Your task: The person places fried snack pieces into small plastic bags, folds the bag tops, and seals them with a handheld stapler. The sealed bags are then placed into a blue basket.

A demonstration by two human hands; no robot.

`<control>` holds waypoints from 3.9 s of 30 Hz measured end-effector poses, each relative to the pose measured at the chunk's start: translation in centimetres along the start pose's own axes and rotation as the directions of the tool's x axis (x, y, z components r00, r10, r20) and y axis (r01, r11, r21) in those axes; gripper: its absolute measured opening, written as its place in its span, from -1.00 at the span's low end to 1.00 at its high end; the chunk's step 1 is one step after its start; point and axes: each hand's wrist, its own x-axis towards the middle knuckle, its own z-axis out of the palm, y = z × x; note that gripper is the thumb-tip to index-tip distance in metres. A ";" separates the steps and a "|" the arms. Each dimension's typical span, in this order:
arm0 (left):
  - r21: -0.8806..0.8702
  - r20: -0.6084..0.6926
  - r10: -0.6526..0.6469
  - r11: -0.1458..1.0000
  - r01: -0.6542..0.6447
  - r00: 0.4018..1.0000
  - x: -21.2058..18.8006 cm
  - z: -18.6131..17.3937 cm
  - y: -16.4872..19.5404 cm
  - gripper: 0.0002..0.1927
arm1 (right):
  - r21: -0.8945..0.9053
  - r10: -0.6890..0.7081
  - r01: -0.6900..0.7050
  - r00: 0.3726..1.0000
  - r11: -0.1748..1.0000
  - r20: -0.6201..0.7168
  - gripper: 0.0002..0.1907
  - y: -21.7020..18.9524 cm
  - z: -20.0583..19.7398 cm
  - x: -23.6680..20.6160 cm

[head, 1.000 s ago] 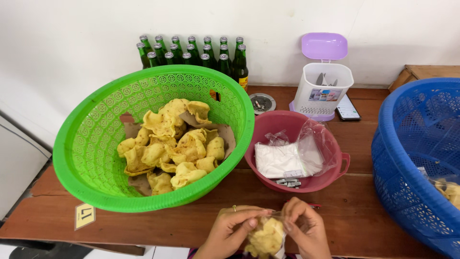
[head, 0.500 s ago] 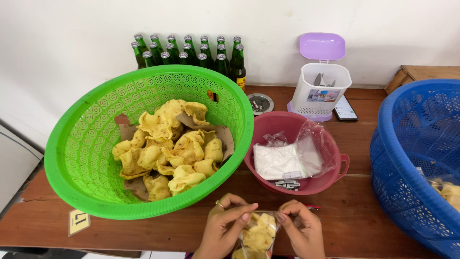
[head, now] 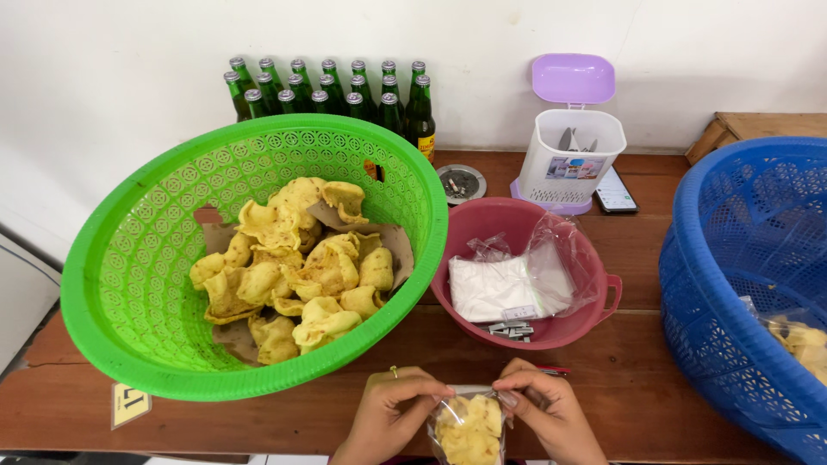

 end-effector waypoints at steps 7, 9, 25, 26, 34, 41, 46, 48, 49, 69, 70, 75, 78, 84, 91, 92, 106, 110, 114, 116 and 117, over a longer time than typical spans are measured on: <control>-0.006 0.040 0.061 0.998 -0.060 0.997 -0.1 0.1 -0.5 -0.81 | -0.053 0.111 -0.112 0.994 0.992 -0.021 -0.82 -0.5 -0.1 -0.2; 0.015 0.036 0.054 0.998 -0.055 0.998 0.0 0.1 -0.5 -0.81 | -0.100 0.126 -0.130 0.991 0.986 -0.047 -0.82 -0.5 -0.1 -0.1; 0.294 -0.035 -0.363 0.887 0.357 0.931 2.1 1.5 0.9 -0.73 | -0.179 0.246 -0.275 0.954 0.945 -0.169 -0.83 1.3 -0.2 0.3; 0.287 -0.020 -0.377 0.885 0.367 0.926 2.2 1.4 1.0 -0.67 | -0.177 0.246 -0.275 0.954 0.945 -0.169 -0.82 1.2 -0.1 0.4; 0.462 0.118 -0.245 0.871 0.166 0.962 1.4 1.7 0.4 -0.89 | -0.532 0.275 -0.286 0.956 0.797 -0.103 -0.81 -0.8 1.2 0.8; 0.422 0.148 -0.254 0.890 0.171 0.956 1.7 1.6 -0.6 -0.78 | -0.663 0.156 -0.212 0.977 0.718 -0.143 -0.92 -1.5 1.8 0.8; 0.227 0.175 -0.425 0.895 0.384 0.888 1.3 0.4 -1.6 -0.83 | -0.555 0.244 -0.317 0.948 0.769 -0.204 -0.91 -1.4 2.1 0.3; 0.094 0.195 -0.477 0.879 0.467 0.857 1.2 0.2 -2.1 -0.87 | -0.533 0.241 -0.323 0.945 0.782 -0.219 -0.90 -1.2 2.0 0.2; 0.088 0.190 -0.498 0.867 0.490 0.846 1.2 0.2 -2.4 -0.87 | -0.508 0.245 -0.328 0.943 0.797 -0.224 -0.90 -1.0 1.8 0.2; 0.119 0.170 -0.166 0.982 0.147 0.971 -0.9 2.0 -2.4 -0.81 | -0.359 0.262 -0.338 0.934 0.870 -0.243 -0.72 2.1 0.4 -3.4; 0.120 0.174 -0.150 0.984 0.131 0.973 -1.3 2.0 -2.2 -0.83 | -0.370 0.246 -0.322 0.940 0.872 -0.237 -0.73 1.8 0.6 -3.7; 0.101 0.200 -0.258 0.965 0.242 0.945 -3.5 1.8 -1.5 -0.87 | -0.574 0.114 -0.194 0.978 0.796 -0.173 -0.76 0.7 2.2 -5.5; -0.036 0.211 -0.227 0.970 0.239 0.951 -5.4 2.1 -1.5 -0.90 | -0.731 -0.032 -0.016 0.998 0.682 -0.052 -0.70 0.2 2.9 -6.8; -0.106 0.135 -0.218 0.967 0.233 0.967 -7.9 2.7 -1.3 -0.87 | -0.843 -0.202 0.226 0.969 0.487 0.144 -0.61 -0.5 3.6 -8.5; 0.002 0.080 -0.513 0.858 0.514 0.855 -6.2 3.4 0.8 -0.81 | -0.837 -0.229 0.406 0.911 0.368 0.342 -0.53 -1.8 3.5 -8.3; 0.008 0.109 -0.544 0.838 0.546 0.832 -5.9 3.2 1.1 -0.74 | -0.835 -0.227 0.417 0.907 0.360 0.355 -0.52 -2.0 3.5 -8.2; 0.303 0.159 -0.186 0.944 0.132 0.969 -4.4 3.4 5.1 -0.92 | -0.699 -0.095 0.096 0.995 0.708 0.040 -0.66 -5.7 4.2 -7.6; 0.397 0.192 -0.178 0.913 0.089 0.965 -4.8 4.5 6.9 -0.94 | -0.648 0.168 -0.113 0.986 0.754 0.023 -0.74 -7.0 5.5 -6.0; 0.400 0.215 -0.201 0.911 0.102 0.956 -5.1 4.4 7.5 -0.94 | -0.667 0.263 -0.162 0.963 0.728 0.053 -0.92 -6.3 6.2 -4.8; 0.317 0.139 -0.172 0.941 0.121 0.975 -5.2 4.3 7.4 -0.95 | -0.690 0.287 -0.184 0.957 0.700 0.036 -0.94 -6.1 6.0 -4.9; 0.273 0.103 -0.159 0.954 0.126 0.982 -5.3 4.2 7.3 -0.95 | -0.668 0.255 -0.177 0.967 0.723 0.020 -0.94 -6.0 6.0 -5.1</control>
